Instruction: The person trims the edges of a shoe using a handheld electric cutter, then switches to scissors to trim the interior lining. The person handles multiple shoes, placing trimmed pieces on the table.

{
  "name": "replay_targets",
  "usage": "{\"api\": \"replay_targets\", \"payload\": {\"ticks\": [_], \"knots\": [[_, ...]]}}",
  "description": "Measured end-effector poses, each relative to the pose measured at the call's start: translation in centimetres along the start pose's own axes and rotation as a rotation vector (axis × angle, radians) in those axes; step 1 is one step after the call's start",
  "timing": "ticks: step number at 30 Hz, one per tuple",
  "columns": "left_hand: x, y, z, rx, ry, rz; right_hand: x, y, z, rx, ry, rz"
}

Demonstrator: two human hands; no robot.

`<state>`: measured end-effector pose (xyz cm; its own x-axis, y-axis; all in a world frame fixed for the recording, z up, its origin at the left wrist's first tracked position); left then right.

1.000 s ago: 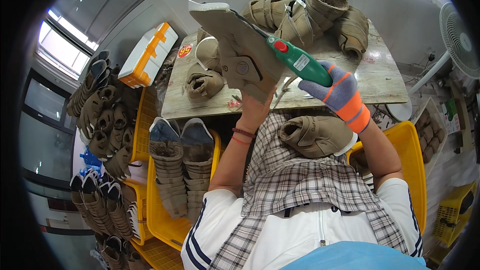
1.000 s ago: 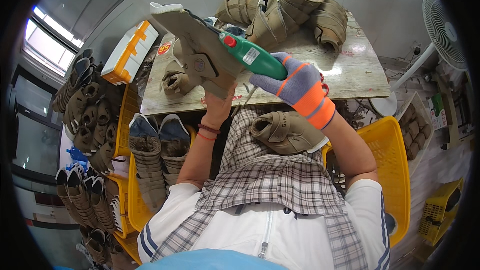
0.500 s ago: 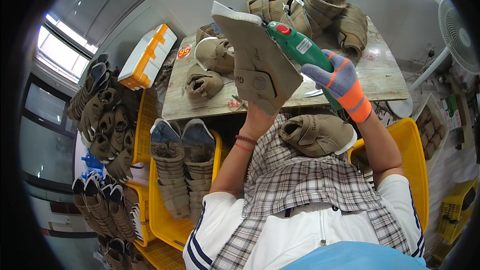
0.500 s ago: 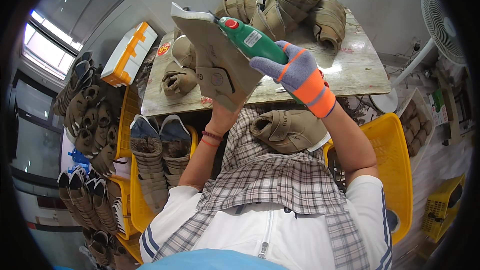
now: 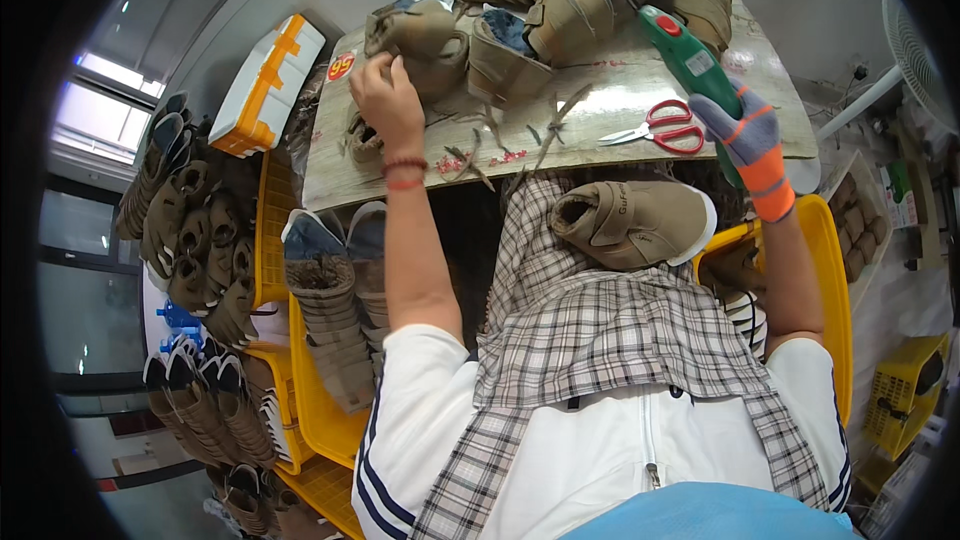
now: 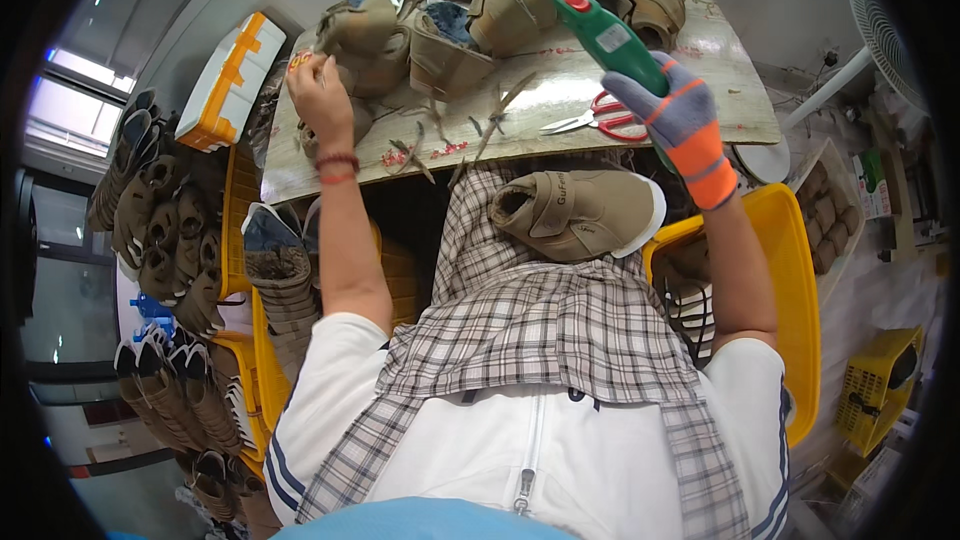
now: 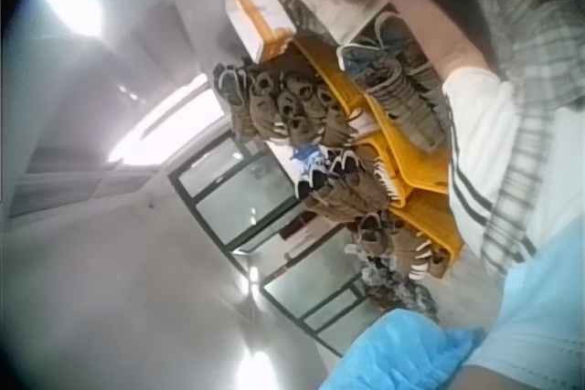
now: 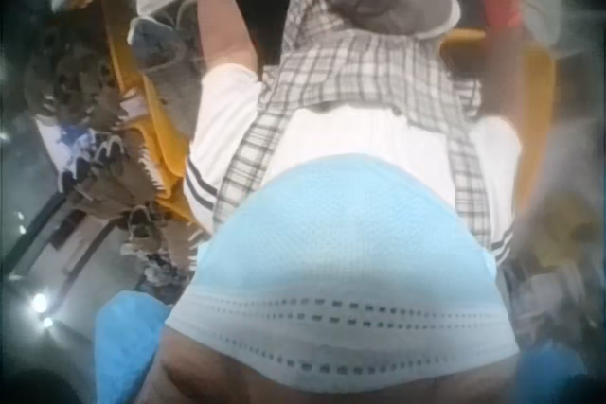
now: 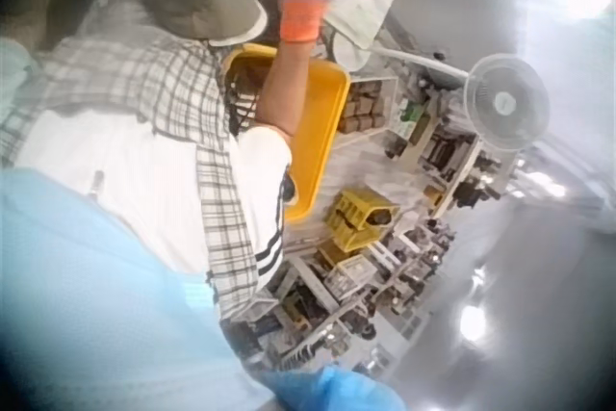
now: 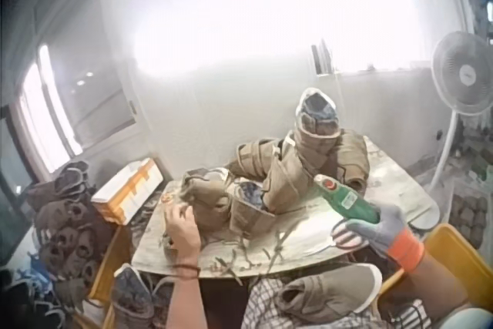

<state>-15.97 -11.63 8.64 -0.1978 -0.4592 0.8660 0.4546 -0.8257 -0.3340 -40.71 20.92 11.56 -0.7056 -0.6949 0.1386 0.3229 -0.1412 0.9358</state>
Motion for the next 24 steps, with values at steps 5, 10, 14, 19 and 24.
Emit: {"api": "replay_targets", "payload": {"ticks": [5, 10, 14, 19, 24], "knots": [[-14.6, 3.4, -6.2, -0.891, 0.196, 1.166, -1.7, -4.0, 2.5, -0.017, -0.022, -0.207], [-11.5, 3.4, -13.1, -1.434, 0.167, 1.394, -1.6, -5.8, 1.6, -0.078, -0.026, -0.154], [-9.6, 1.3, -14.9, -1.366, 0.254, 1.35, -1.7, -4.1, -0.8, 0.004, 0.047, -0.095], [-3.8, -1.6, -4.1, -1.562, 0.084, 1.015, -1.5, -4.9, -0.8, -0.433, -0.102, 0.048], [-2.3, 2.4, 5.5, -1.789, -0.035, 1.261, -2.3, -2.3, -2.7, -0.544, -0.073, 0.36]]}}
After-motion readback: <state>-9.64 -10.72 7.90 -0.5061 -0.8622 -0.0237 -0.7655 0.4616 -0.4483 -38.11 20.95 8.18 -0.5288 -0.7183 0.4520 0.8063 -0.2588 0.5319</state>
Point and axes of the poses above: each hand's wrist, its own x-axis towards the middle knuckle, its own z-axis out of the back of the hand, y = z × x, the point moved 3 cm from there along x, towards the middle knuckle, and after that the axes turned 6 degrees about -z, right-handed, at the moved point
